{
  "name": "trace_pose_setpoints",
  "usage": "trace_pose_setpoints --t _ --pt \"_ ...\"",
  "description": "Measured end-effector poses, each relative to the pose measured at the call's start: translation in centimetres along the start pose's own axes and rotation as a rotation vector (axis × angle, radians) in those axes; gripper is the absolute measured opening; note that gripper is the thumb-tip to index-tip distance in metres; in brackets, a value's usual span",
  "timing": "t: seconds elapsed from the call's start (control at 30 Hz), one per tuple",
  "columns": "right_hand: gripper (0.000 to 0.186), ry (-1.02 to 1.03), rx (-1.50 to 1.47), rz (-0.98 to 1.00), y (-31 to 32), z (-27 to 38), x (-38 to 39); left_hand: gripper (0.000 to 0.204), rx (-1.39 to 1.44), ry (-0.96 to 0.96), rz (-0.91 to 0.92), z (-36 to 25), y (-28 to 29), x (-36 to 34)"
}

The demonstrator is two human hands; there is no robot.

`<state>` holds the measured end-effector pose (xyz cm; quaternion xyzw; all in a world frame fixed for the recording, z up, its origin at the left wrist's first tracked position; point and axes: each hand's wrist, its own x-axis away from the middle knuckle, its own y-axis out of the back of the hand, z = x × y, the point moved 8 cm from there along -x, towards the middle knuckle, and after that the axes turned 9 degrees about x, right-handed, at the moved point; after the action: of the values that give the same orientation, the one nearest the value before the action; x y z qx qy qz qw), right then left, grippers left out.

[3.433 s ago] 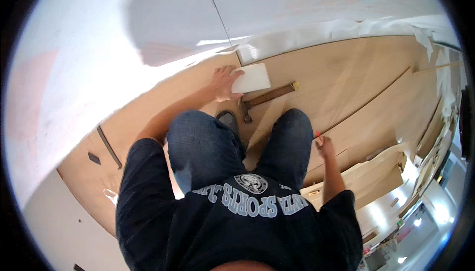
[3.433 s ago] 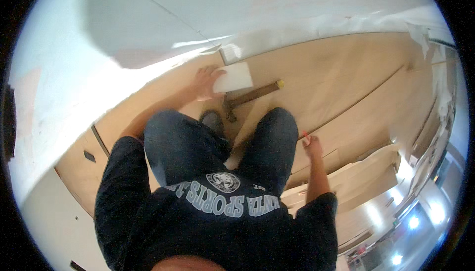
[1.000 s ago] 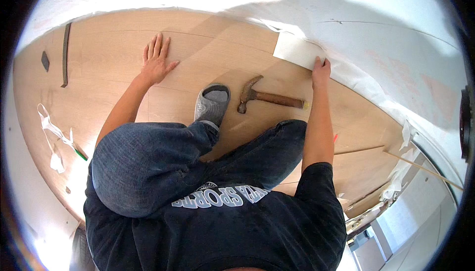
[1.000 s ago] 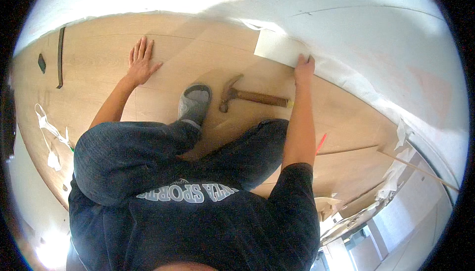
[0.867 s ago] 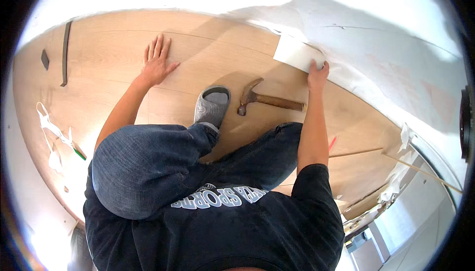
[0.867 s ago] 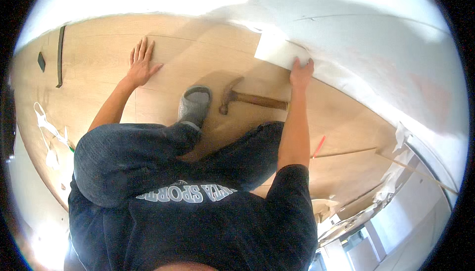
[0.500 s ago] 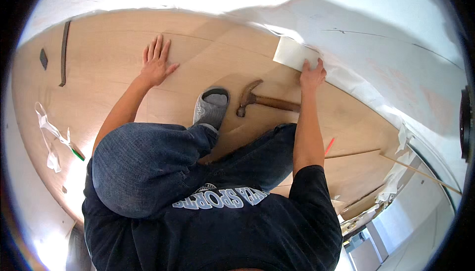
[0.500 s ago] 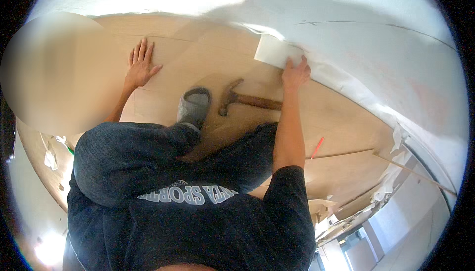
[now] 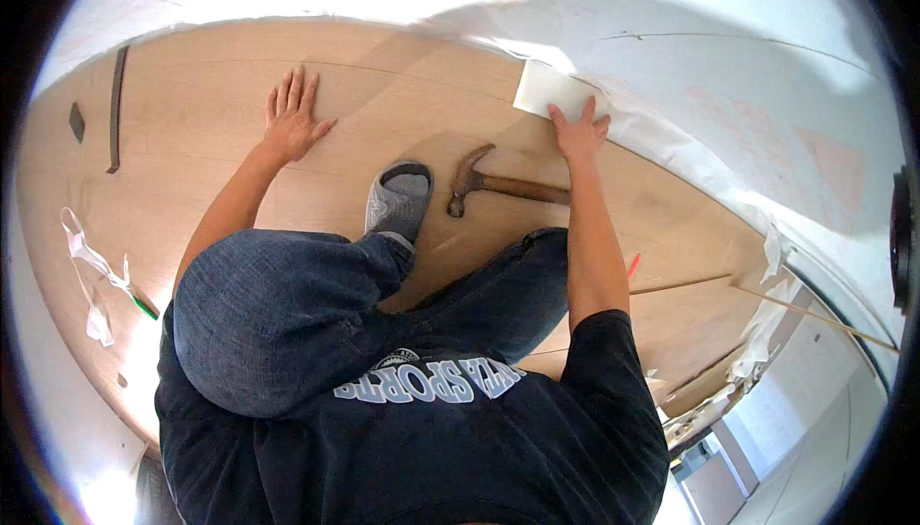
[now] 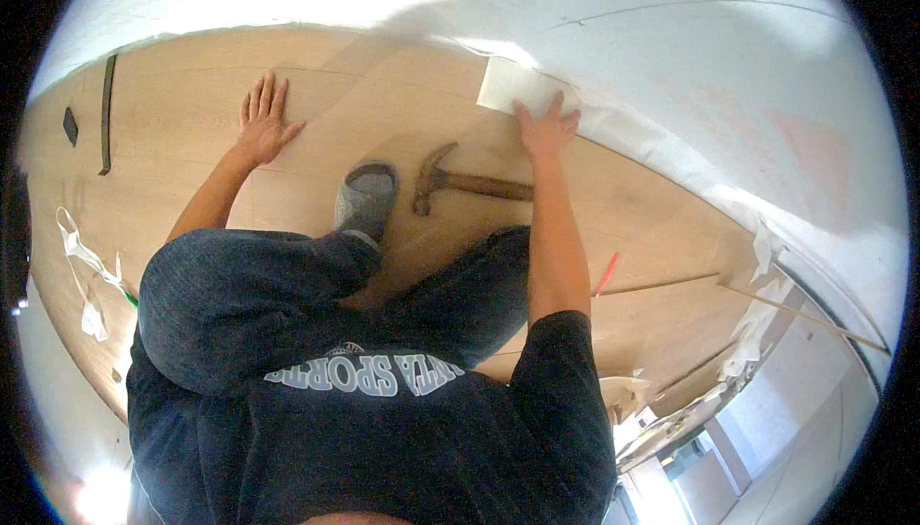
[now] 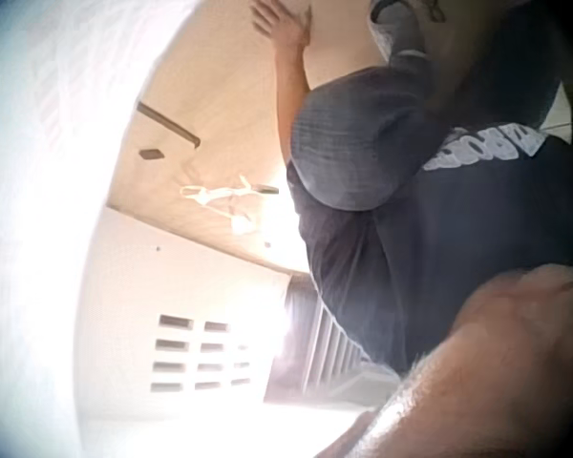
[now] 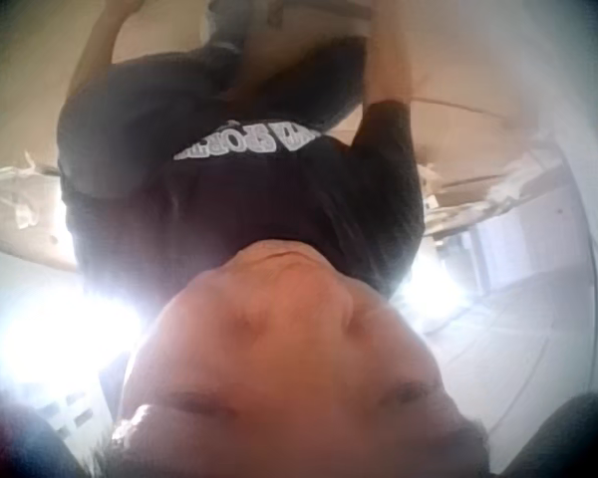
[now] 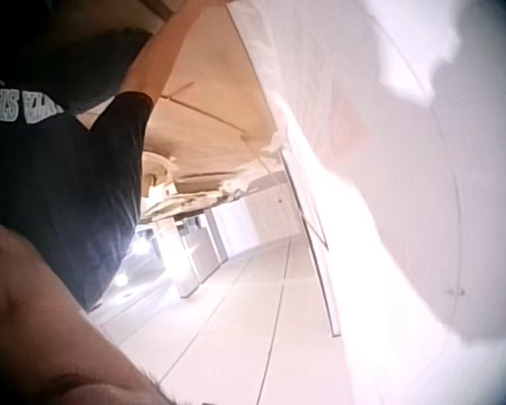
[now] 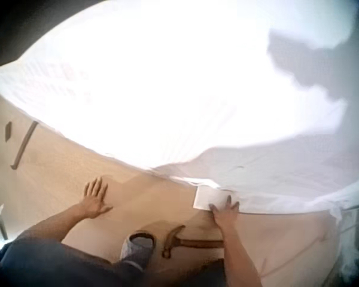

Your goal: The person fits flooring planks into place along a wall, using a hammer, a pull bar, and a white tapping block to tap the planks into a secure fit.

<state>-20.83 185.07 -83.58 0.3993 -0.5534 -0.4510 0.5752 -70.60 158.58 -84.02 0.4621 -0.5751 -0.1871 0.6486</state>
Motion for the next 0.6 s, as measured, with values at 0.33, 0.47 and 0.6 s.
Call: trace_pose_setpoints --t 0.33,0.47,0.6 --pt "0.102 0.125 0.144 -0.010 -0.5 3.3 -0.1 0.095 0.122 -0.019 -0.062 3.4 -1.2 0.8" --pt "0.089 0.188 0.354 -0.109 -0.5 1.0 -0.3 0.096 0.207 -0.125 -0.102 1.4 0.1 1.1" --pt "0.055 0.480 0.532 -0.191 5.0 6.7 6.9 0.090 0.237 -0.144 -0.060 0.3 0.4 2.2"
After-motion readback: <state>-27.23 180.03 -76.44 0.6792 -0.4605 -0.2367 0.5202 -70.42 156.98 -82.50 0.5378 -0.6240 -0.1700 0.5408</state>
